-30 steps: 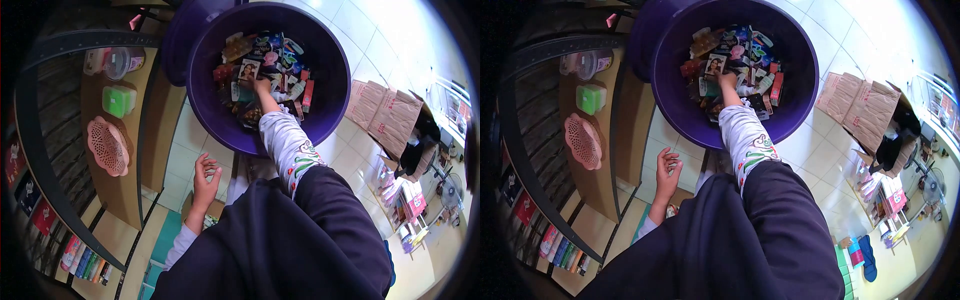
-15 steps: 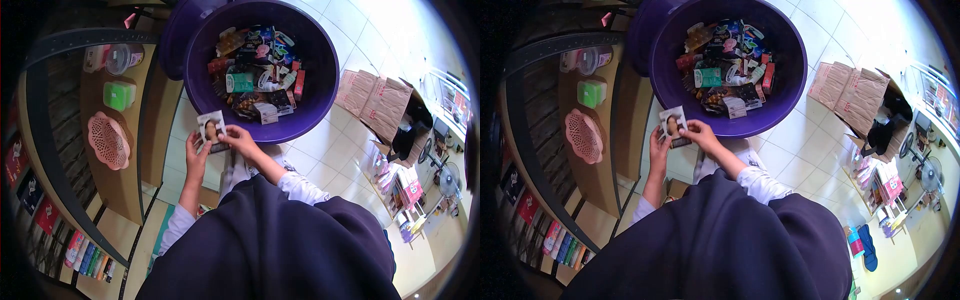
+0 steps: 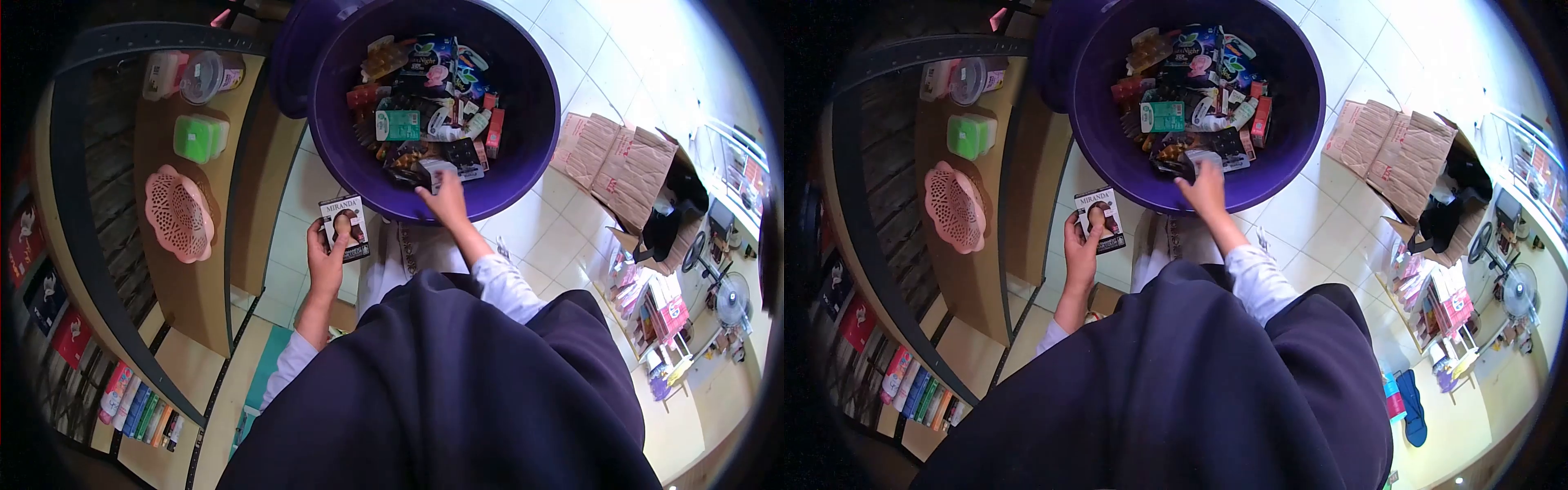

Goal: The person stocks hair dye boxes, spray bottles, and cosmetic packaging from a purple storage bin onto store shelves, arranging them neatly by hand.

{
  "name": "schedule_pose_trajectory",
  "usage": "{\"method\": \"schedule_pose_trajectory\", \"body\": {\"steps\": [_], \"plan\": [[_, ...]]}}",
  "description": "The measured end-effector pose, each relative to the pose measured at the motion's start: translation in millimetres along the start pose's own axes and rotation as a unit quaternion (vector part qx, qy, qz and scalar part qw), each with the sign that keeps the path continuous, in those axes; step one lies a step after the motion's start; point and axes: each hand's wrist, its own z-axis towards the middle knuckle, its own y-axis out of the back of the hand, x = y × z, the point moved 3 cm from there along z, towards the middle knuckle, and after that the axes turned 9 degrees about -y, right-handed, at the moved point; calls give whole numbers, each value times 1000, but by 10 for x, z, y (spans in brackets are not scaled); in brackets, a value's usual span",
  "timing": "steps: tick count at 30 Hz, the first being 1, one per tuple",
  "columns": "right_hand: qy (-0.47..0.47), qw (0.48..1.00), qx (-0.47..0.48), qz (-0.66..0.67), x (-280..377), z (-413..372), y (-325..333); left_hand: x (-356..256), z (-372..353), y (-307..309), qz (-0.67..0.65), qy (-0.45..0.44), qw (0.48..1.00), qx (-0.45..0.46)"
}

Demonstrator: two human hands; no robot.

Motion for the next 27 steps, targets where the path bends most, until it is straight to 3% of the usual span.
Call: {"method": "schedule_pose_trajectory", "body": {"steps": [4, 8, 18, 23, 27], "plan": [[-108, 979, 24, -171, -212, 287, -66, 120, -41, 15, 15, -15, 1000, 0], [-159, 967, 71, -186, -270, 388, -272, 64, -115, -15, 2, -14, 1000, 12], [-106, 987, 13, -124, -259, 297, -165, -36, -236, 121, -3, -23, 1000, -13], [-96, 992, 13, -85, -214, 145, 304, -364, -435, 177, -29, -58, 998, -19], [-28, 997, -36, -62, 10, -39, 1029, -752, -712, 310, -56, -99, 993, -38]]}}
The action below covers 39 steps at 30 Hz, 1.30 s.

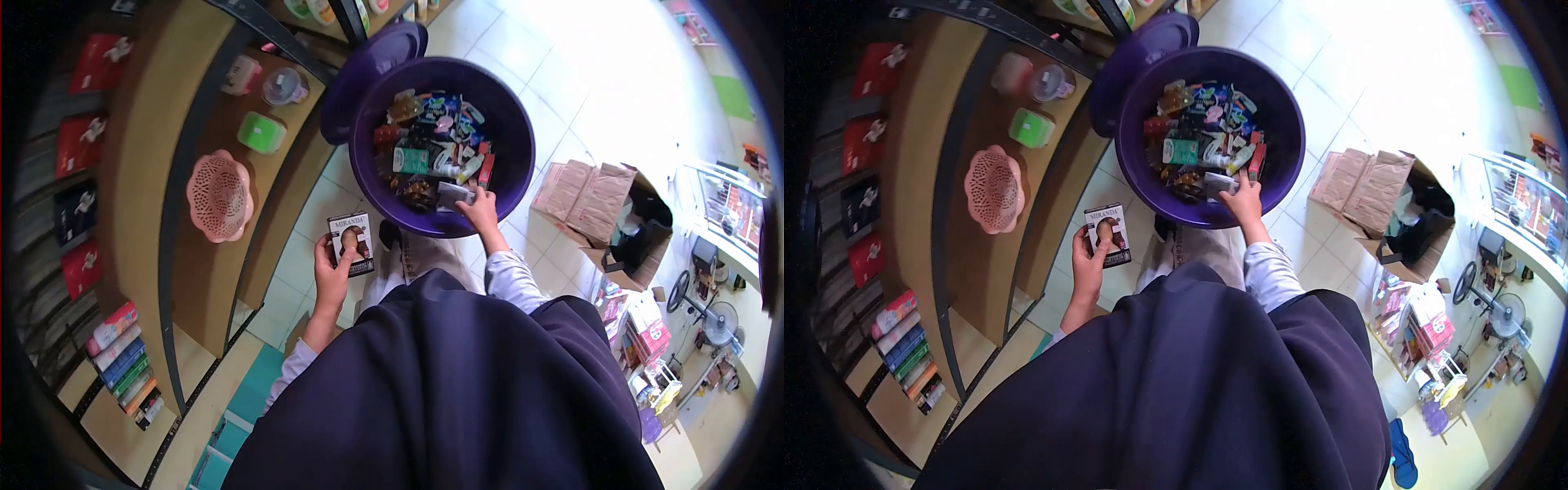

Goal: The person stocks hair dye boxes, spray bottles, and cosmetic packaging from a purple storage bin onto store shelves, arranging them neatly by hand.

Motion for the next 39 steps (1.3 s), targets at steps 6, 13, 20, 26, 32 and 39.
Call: {"method": "schedule_pose_trajectory", "body": {"steps": [6, 13, 20, 26, 32, 39], "plan": [[112, 985, -40, 122, 751, -209, 1575, -970, -505, 254, -77, -60, 994, -44], [331, 862, 113, 366, 2794, -1857, 3423, -2280, -1323, 943, -179, -217, 951, -131], [613, 723, 109, 298, 4245, -3832, 4180, -2952, -2327, 1768, -179, -398, 857, -274], [714, 638, 110, 266, 5170, -5047, 4082, -3141, -3096, 2332, -131, -477, 798, -343], [746, 605, -139, 240, 6348, -5606, 3638, -3154, -3577, 3158, -66, -508, 762, -395], [583, 748, 239, 208, 7318, -5431, 3201, -3167, -3665, 4184, 9, -513, 736, -443]]}}
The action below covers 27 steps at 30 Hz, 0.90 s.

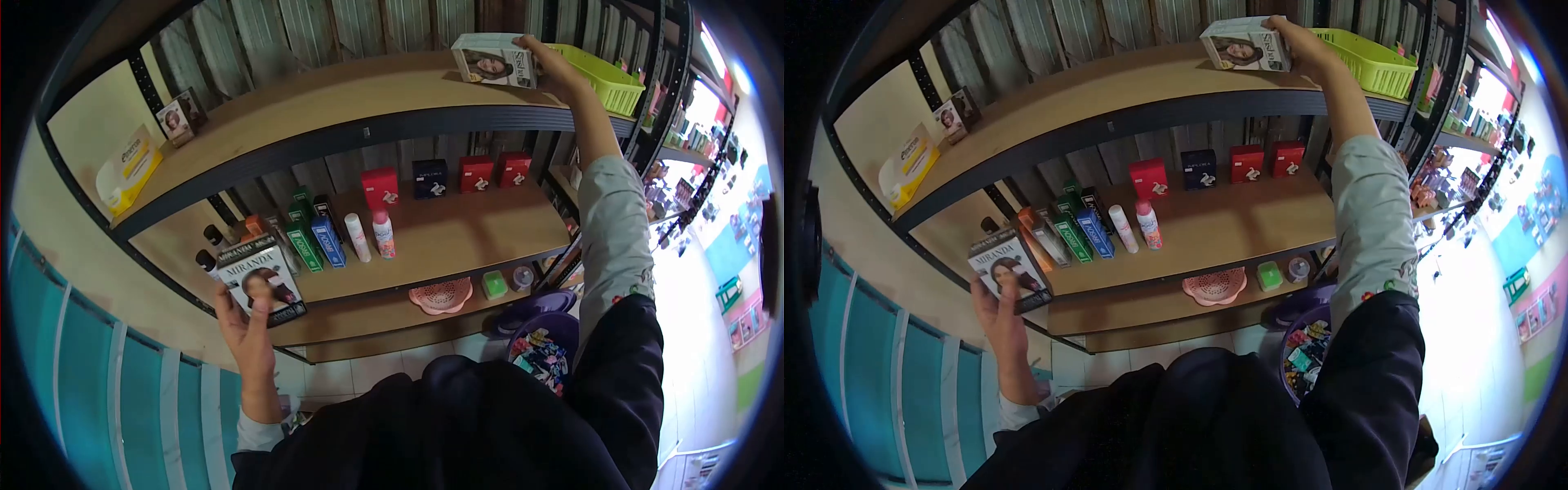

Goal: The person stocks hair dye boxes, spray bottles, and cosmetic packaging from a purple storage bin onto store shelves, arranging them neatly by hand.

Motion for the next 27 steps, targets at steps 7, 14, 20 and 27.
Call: {"method": "schedule_pose_trajectory", "body": {"steps": [7, 14, 20, 27], "plan": [[-98, 979, -105, -146, -178, 214, 227, -180, 1014, -281, -9, -44, 998, 47], [-53, 967, -131, -212, -238, 292, 305, -8, 2023, -935, -31, -41, 991, 127], [120, 940, -309, -76, -87, -371, 388, 365, 2440, -1721, -1, 15, 962, 272], [131, 948, -210, 200, -507, -1897, -91, 650, 2649, -2309, 38, 113, 879, 462]]}}
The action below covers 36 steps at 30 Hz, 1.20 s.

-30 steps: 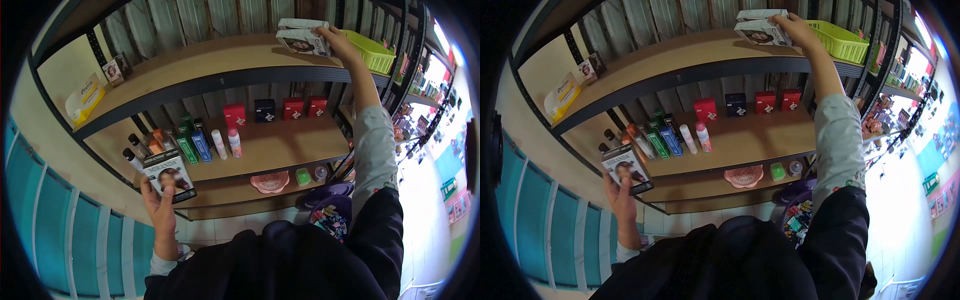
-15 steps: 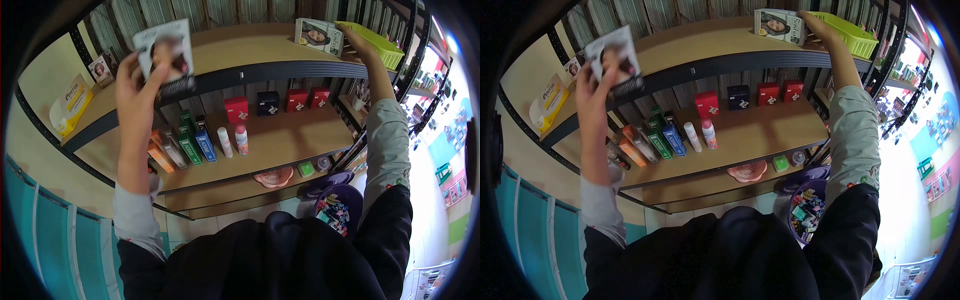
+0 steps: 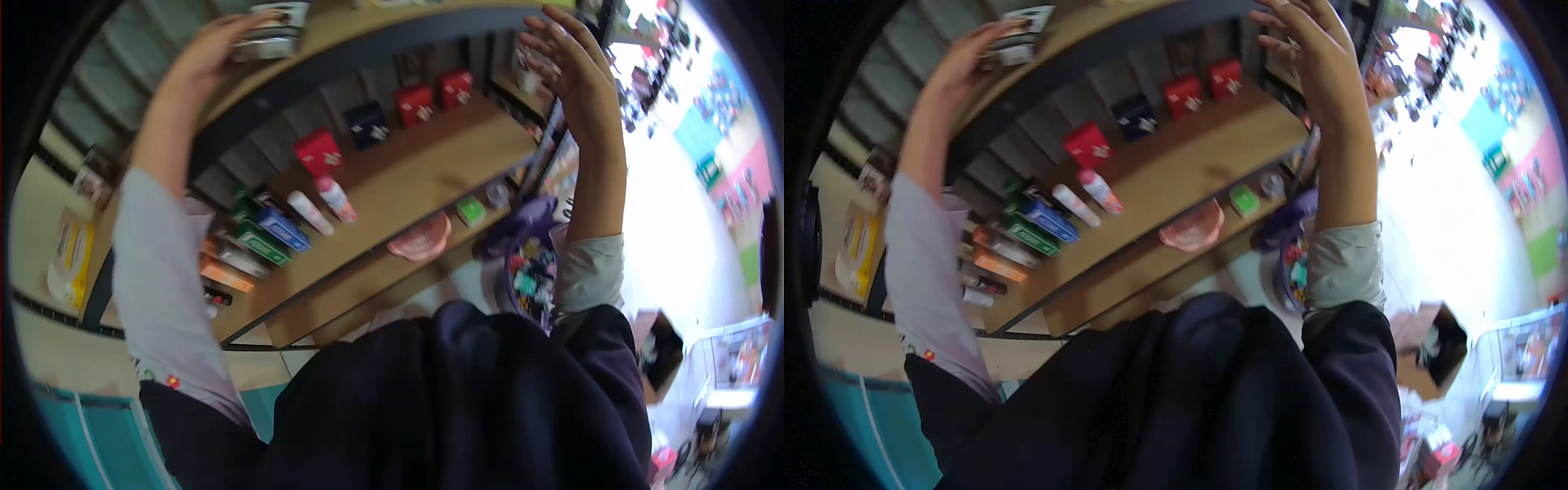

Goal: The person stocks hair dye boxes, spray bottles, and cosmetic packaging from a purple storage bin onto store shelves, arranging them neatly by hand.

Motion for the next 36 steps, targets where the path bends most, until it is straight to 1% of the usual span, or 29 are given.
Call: {"method": "schedule_pose_trajectory", "body": {"steps": [1, 3, 4, 5, 6, 7, 8, 9, 10, 11, 12, 13, 14, 15, 16, 17, 18, 19, 21, 22, 24, 25, 27, 29, 30, 32, 33, 34, 36], "plan": [[-12, 1000, -4, 9, -108, -73, 206, 96, 104, 63, -44, 9, 998, 40], [-49, 999, -12, 12, -288, -310, 598, 69, 35, 50, 24, 23, 999, 13], [-53, 997, -43, 44, -409, -430, 808, 14, 6, 23, 97, 39, 995, 8], [-65, 996, -13, -64, -594, -492, 1168, 90, 104, 158, 169, 59, 983, 30], [-85, 993, -35, -67, -661, -622, 1370, 188, 183, 275, 239, 40, 970, -18], [-105, 990, -54, -70, -701, -743, 1556, 339, 320, 490, 209, 30, 977, 34], [-132, 985, -79, -77, -736, -850, 1733, 391, 397, 577, 197, 69, 977, 54], [-144, 981, -104, -81, -768, -934, 1914, 164, 208, 312, 306, 40, 951, -9], [-156, 976, -127, -84, -814, -1011, 2105, -59, 62, 124, 370, -15, 926, -73], [-166, 971, -148, -85, -875, -1090, 2296, -284, -85, -67, 386, -92, 908, -134], [-216, 957, -190, -48, -1019, -1238, 2664, -528, -229, -410, 384, -179, 886, -190], [-234, 951, -184, -88, -1125, -1315, 2831, -752, -386, -682, 341, -264, 874, -223], [-270, 939, -206, -51, -1254, -1390, 2984, -943, -525, -959, 294, -342, 858, -245], [-304, 925, -230, -12, -1383, -1471, 3136, -1039, -607, -1227, 237, -392, 856, -238], [-336, 911, -240, -10, -1528, -1566, 3278, -1026, -668, -1524, 179, -421, 864, -213], [-367, 896, -250, -8, -1693, -1671, 3435, -890, -687, -1812, 117, -408, 890, -168], [-392, 886, -245, -35, -1913, -1784, 3640, -639, -705, -2083, 52, -355, 928, -101], [-414, 872, -258, -38, -2088, -1899, 3785, -343, -760, -2377, -13, -296, 955, -33], [-447, 861, -241, 2, -2480, -2182, 4142, -241, -938, -3671, -60, -300, 950, 62], [-463, 851, -246, 8, -2622, -2315, 4288, -54, -969, -4159, -129, -229, 960, 92], [-501, 821, -275, 4, -2863, -2567, 4548, 346, -1111, -5011, -196, -43, 969, 143], [-506, 813, -287, 7, -3005, -2700, 4688, 519, -1187, -5345, -214, 5, 964, 157], [-531, 790, -308, 9, -3235, -2954, 4944, 1020, -1361, -5964, -266, 74, 932, 235], [-540, 786, -301, -9, -3503, -3224, 5196, 1328, -1560, -6407, -215, 105, 933, 270], [-567, 762, -313, -12, -3590, -3344, 5263, 1451, -1651, -6571, -196, 125, 928, 292], [-598, 737, -314, 10, -3870, -3577, 5432, 1655, -1868, -6820, -157, 163, 914, 336], [-615, 726, -308, 15, -3977, -3653, 5497, 1788, -1958, -6935, -159, 186, 907, 343], [-642, 700, -312, -27, -4099, -3737, 5563, 1929, -2047, -7036, -162, 209, 899, 348], [-665, 679, -308, -39, -4421, -3893, 5686, 2067, -2143, -7184, -163, 249, 886, 355]]}}
